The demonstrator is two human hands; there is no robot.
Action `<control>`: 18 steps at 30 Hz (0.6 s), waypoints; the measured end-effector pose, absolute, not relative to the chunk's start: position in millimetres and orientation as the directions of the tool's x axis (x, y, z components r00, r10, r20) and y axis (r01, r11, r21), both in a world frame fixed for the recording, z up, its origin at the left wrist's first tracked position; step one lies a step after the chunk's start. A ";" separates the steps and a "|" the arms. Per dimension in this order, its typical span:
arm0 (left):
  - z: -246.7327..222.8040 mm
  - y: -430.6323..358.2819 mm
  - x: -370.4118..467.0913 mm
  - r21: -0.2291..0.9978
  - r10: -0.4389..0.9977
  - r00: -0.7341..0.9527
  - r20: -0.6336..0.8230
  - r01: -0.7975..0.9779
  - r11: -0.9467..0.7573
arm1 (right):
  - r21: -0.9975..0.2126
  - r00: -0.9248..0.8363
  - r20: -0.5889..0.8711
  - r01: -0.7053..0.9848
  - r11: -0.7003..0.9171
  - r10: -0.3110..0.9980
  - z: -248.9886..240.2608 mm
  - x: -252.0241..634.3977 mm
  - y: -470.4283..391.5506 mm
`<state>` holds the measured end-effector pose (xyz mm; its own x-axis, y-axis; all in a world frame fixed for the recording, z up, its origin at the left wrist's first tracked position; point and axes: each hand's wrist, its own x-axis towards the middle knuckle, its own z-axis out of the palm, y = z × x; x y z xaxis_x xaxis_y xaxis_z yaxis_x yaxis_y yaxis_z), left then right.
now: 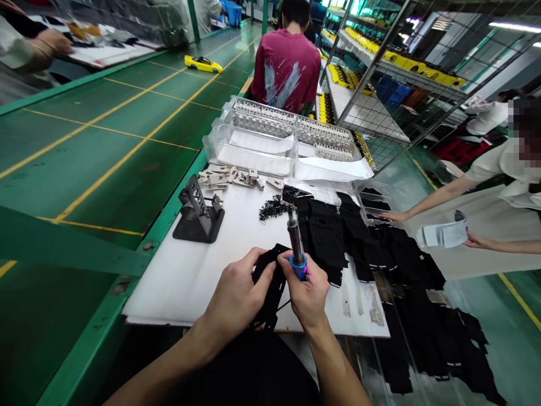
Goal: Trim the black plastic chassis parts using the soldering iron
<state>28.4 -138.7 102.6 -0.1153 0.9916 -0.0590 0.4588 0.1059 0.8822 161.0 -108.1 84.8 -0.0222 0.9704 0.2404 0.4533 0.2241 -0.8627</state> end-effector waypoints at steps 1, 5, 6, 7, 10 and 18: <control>103.3 -138.5 29.4 0.874 0.992 -0.113 -0.063 0.474 0.110 | -0.870 -0.012 0.242 0.440 0.223 0.970 84.5 161.2 -108.2; 104.0 -138.5 32.3 0.843 0.992 -0.106 -0.063 0.526 0.110 | -0.872 -0.018 0.256 0.427 0.239 0.967 79.9 163.7 -107.5; 103.8 -138.6 32.7 0.839 0.993 -0.105 -0.062 0.533 0.109 | -0.867 -0.030 0.259 0.434 0.246 0.965 78.0 164.5 -107.4; 103.6 -138.8 33.0 0.837 0.992 -0.108 -0.062 0.536 0.111 | -0.861 -0.041 0.265 0.440 0.256 0.963 75.9 165.4 -107.3; 103.0 -139.4 33.1 0.841 0.991 -0.117 -0.072 0.527 0.123 | -0.843 -0.049 0.303 0.452 0.291 0.952 69.3 168.2 -107.4; 100.7 -139.5 32.2 0.836 0.990 -0.121 -0.077 0.534 0.130 | -0.714 -0.231 0.408 0.523 0.466 0.884 62.3 175.3 -102.9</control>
